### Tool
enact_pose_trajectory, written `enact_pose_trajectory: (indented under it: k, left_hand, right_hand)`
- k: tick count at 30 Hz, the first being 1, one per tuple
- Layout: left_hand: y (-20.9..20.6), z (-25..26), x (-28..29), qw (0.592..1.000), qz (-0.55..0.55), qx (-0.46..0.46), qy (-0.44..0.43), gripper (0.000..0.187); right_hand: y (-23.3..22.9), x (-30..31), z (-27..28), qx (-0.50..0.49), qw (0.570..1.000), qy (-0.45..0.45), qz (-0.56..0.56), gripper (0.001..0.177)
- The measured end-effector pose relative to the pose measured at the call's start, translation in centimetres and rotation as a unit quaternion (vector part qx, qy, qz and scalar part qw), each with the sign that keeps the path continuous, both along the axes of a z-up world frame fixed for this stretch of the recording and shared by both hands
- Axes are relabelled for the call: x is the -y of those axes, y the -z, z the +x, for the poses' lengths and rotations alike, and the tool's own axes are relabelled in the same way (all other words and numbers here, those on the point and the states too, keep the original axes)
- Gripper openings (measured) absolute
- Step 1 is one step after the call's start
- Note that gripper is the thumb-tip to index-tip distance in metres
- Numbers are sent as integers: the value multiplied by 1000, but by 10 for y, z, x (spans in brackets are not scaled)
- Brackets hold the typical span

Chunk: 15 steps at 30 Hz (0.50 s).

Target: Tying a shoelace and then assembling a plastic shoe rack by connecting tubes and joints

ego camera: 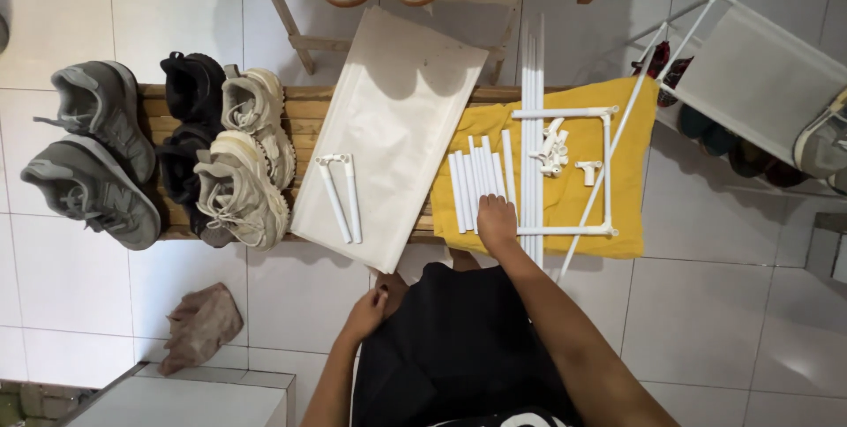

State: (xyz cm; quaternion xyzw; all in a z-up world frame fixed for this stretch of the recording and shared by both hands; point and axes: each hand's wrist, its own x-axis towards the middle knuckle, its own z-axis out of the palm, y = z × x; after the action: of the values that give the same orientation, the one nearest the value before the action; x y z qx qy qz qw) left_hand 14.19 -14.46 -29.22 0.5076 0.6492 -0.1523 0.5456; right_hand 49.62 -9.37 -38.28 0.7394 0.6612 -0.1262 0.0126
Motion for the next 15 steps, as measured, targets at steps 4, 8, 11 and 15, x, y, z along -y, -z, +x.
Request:
enact_pose_trajectory:
  k: [4, 8, 11, 15]
  left_hand:
    - [-9, -25, 13, 997, -34, -17, -73, 33]
    - [-18, -45, 9, 975, -69, -21, -210, 34]
    - [-31, -59, 1, 977, -59, -30, -204, 37]
    - [-25, -78, 3, 979, -47, -36, -197, 36]
  right_hand:
    - [-22, -20, -11, 33, 986, 33, -163, 24]
    - [-15, -24, -20, 82, 978, 84, -171, 24]
    - [-1, -22, -22, 93, 979, 90, -155, 24]
    - [29, -26, -19, 38, 977, 164, -128, 18]
